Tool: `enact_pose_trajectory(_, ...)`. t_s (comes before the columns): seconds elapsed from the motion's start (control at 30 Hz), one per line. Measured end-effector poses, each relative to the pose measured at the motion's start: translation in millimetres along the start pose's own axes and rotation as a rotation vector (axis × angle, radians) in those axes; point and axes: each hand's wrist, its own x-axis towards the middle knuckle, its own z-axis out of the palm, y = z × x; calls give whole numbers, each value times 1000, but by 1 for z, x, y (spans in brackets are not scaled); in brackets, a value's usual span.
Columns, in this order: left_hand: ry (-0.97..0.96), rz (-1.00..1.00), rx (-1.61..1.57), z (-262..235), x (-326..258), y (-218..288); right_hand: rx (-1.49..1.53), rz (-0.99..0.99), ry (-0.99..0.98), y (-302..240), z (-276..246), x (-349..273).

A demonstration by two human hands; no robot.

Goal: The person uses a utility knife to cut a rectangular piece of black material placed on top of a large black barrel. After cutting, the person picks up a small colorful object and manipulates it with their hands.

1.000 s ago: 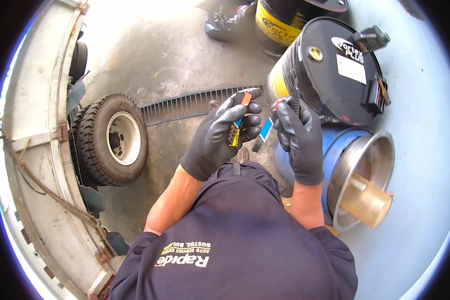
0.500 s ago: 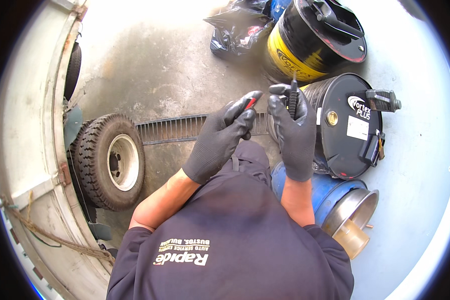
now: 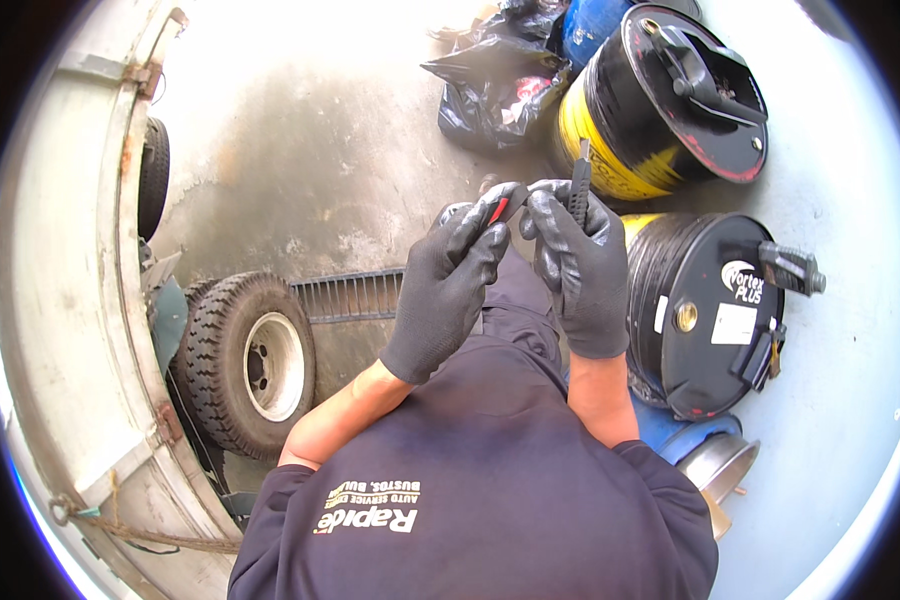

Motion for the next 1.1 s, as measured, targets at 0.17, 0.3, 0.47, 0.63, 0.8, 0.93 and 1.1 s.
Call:
enact_pose_trajectory(0.17, 36, 77, 58, 3, 95, 14, -42, -64, -33, -29, 6, 94)
enact_pose_trajectory(0.3, 35, 23, 52, 8, 177, 42, -9, -53, -40, -60, 12, 176)
enact_pose_trajectory(0.47, -88, -112, -80, 17, 275, 82, 144, 9, -60, -102, 12, 271)
enact_pose_trajectory(0.63, -50, -114, -76, 22, 346, 95, 121, 13, 13, -132, 16, 339)
enact_pose_trajectory(0.8, -85, -61, 17, 12, 399, 109, 0, -25, 46, -151, 32, 378)
enact_pose_trajectory(0.93, -248, -197, -43, -14, 439, 117, 36, -190, 86, -148, 54, 413)
enact_pose_trajectory(1.1, -339, -362, -388, -42, 479, 135, -76, -140, 50, -164, 73, 436)
